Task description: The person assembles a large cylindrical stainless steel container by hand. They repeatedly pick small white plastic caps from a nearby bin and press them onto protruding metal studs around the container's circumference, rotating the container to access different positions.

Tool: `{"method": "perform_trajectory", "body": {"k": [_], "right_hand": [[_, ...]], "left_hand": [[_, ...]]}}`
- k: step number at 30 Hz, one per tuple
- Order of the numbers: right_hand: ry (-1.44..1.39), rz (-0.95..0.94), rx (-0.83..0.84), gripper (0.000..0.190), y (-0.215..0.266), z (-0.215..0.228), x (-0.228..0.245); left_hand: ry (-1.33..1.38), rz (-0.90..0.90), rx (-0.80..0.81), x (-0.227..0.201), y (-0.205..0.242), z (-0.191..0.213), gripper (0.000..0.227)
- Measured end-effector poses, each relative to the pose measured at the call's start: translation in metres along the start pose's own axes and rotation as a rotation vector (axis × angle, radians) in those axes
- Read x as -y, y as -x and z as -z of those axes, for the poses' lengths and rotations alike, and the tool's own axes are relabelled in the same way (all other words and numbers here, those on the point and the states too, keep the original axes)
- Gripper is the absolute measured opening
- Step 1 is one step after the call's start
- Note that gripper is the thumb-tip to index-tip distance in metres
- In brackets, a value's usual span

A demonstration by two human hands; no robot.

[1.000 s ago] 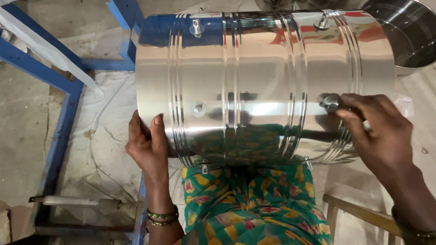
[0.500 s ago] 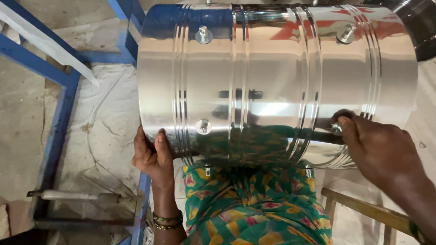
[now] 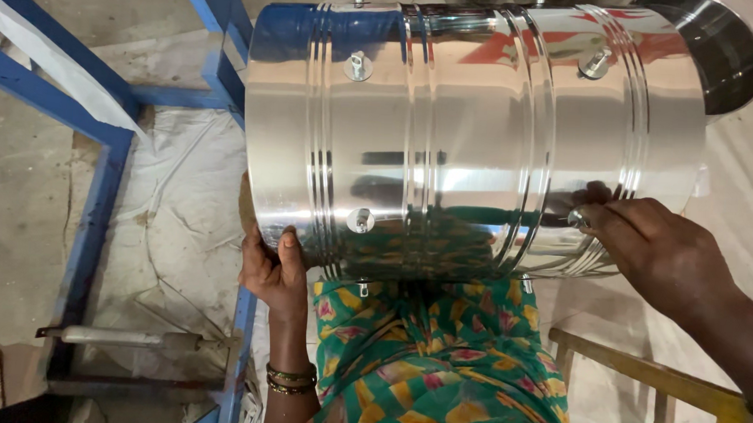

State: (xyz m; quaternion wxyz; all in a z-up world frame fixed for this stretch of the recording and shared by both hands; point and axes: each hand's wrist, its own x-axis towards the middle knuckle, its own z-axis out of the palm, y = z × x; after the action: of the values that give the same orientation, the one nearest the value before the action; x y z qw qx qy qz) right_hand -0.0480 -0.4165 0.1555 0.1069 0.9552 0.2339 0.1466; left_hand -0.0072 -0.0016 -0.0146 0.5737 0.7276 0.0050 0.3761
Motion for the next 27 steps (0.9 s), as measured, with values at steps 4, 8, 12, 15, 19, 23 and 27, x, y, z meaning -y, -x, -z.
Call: {"method": "perform_trajectory", "body": {"k": [4,8,12,15,19,23,27], "right_hand": [[-0.057,-0.01,-0.068,0.026,0.002,-0.013,-0.007],[-0.115,-0.246,0.049,0.028,0.001,-0.014,0.006],[-0.026,-0.277,0.04,0.04,-0.002,-0.004,0.017],[-0.011,-0.188,0.008,0.03,-0.005,0.004,0.013],[0.072,-0.072,0.076,0.03,-0.014,0.003,0.009],[0.01,-0.231,0.157,0.034,-0.014,0.001,0.02],[-0.177,-0.416,0.124,0.036,-0.01,-0.004,0.026]], "left_hand": [[0.008,-0.016,0.001,0.0,0.001,0.0,0.036],[-0.036,0.037,-0.001,0.0,0.002,0.001,0.037],[-0.052,0.002,-0.015,0.003,0.0,0.0,0.04],[-0.067,0.009,-0.021,0.003,0.001,0.001,0.04],[-0.005,-0.004,-0.017,0.002,0.001,-0.001,0.038],[0.041,0.007,-0.024,0.001,0.002,-0.003,0.038],[-0.029,0.002,-0.034,0.0,0.003,-0.002,0.038]]}}
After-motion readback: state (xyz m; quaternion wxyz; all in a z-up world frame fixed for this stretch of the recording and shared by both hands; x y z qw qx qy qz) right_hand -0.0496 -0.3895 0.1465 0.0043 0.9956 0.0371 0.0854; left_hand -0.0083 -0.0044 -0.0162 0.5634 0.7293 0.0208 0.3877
